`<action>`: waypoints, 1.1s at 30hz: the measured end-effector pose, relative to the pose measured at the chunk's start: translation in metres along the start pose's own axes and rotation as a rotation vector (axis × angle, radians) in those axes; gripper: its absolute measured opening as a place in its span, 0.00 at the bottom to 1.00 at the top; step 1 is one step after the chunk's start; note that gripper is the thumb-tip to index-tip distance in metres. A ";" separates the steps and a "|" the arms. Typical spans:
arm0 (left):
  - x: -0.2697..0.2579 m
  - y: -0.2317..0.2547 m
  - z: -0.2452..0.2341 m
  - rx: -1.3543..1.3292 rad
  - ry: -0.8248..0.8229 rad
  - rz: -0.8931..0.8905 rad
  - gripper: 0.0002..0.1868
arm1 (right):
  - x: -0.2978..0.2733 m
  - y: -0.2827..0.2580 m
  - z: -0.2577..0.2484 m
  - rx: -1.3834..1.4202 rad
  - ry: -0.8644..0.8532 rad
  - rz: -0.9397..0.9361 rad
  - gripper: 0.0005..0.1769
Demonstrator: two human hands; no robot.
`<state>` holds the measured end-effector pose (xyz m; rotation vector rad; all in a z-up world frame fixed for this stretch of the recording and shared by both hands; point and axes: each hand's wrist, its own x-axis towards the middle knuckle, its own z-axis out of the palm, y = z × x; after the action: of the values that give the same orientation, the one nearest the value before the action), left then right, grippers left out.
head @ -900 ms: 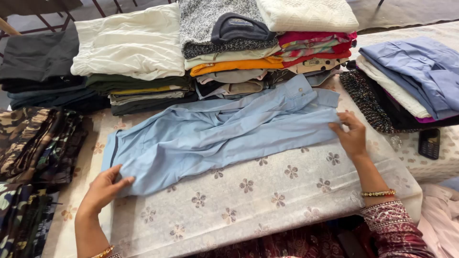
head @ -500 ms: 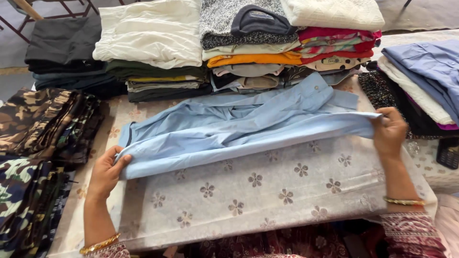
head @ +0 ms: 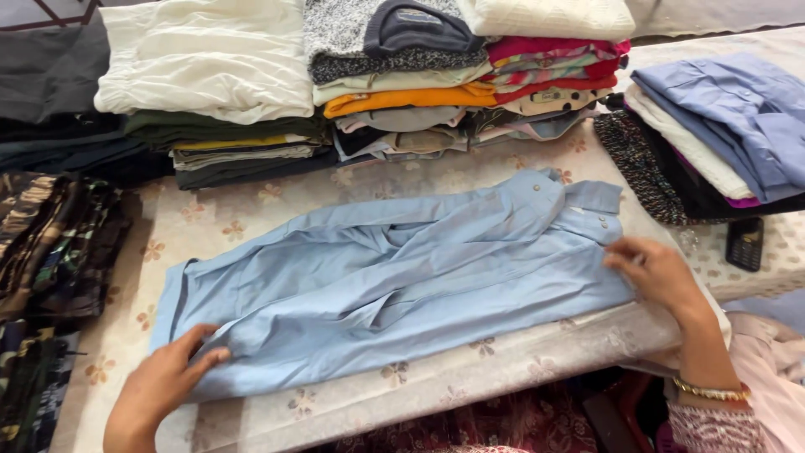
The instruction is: Folding a light blue button-down dress shirt on a table.
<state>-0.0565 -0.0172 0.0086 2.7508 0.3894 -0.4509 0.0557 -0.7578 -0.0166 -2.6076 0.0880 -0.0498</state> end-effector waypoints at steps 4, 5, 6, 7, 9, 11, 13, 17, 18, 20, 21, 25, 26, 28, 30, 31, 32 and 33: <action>0.009 0.091 -0.042 -0.057 0.244 0.118 0.22 | 0.050 -0.025 -0.006 0.067 0.244 -0.226 0.14; 0.024 0.105 -0.044 -0.080 0.303 0.278 0.23 | 0.061 -0.046 -0.005 -0.003 0.210 -0.201 0.19; 0.038 0.120 -0.047 -0.104 0.367 0.437 0.25 | 0.074 -0.068 -0.006 -0.073 0.180 -0.180 0.25; 0.054 0.130 -0.043 -0.104 0.373 0.442 0.25 | 0.087 -0.062 0.001 -0.072 0.187 -0.182 0.25; 0.087 0.148 -0.037 -0.101 0.376 0.546 0.41 | 0.116 -0.053 0.016 -0.280 0.231 -0.449 0.40; 0.114 0.143 -0.020 0.007 0.357 0.460 0.28 | 0.126 -0.063 0.012 -0.318 0.147 -0.239 0.28; 0.135 0.136 -0.012 0.109 0.335 0.371 0.16 | 0.144 -0.063 0.004 -0.355 0.062 -0.026 0.16; 0.152 0.126 -0.016 -0.094 0.604 0.253 0.15 | 0.178 -0.061 -0.005 0.036 0.362 -0.123 0.15; 0.155 0.126 -0.020 -0.123 0.692 0.227 0.16 | 0.187 -0.069 -0.008 0.105 0.495 -0.219 0.12; 0.163 0.124 -0.021 -0.150 0.729 0.208 0.14 | 0.179 -0.100 -0.008 0.067 0.502 -0.402 0.26; 0.167 0.124 -0.024 -0.177 0.768 0.189 0.13 | 0.176 -0.116 -0.009 0.030 0.505 -0.586 0.39; 0.157 0.118 -0.014 -0.088 0.790 0.178 0.18 | 0.145 -0.116 0.003 0.039 0.404 -0.362 0.37; 0.146 0.119 -0.013 -0.098 0.807 0.223 0.21 | 0.137 -0.108 0.007 0.037 0.384 -0.359 0.36; 0.131 0.121 -0.009 -0.107 0.818 0.267 0.24 | 0.127 -0.090 0.018 0.033 0.359 -0.351 0.34; 0.122 0.121 -0.002 -0.144 0.848 0.417 0.14 | 0.125 -0.068 0.030 0.434 0.180 -0.290 0.31; 0.124 0.120 0.005 -0.145 0.844 0.414 0.14 | 0.117 -0.076 0.030 0.432 0.175 -0.289 0.31; 0.127 0.119 0.010 -0.277 0.652 0.458 0.12 | 0.110 -0.085 0.029 0.318 0.120 -0.266 0.36; 0.130 0.119 0.015 -0.405 0.456 0.500 0.10 | 0.104 -0.093 0.028 0.204 0.065 -0.243 0.41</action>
<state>0.0958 -0.1035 -0.0180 2.4015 -0.1075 0.3490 0.1654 -0.6708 0.0085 -2.3990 -0.2012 -0.2181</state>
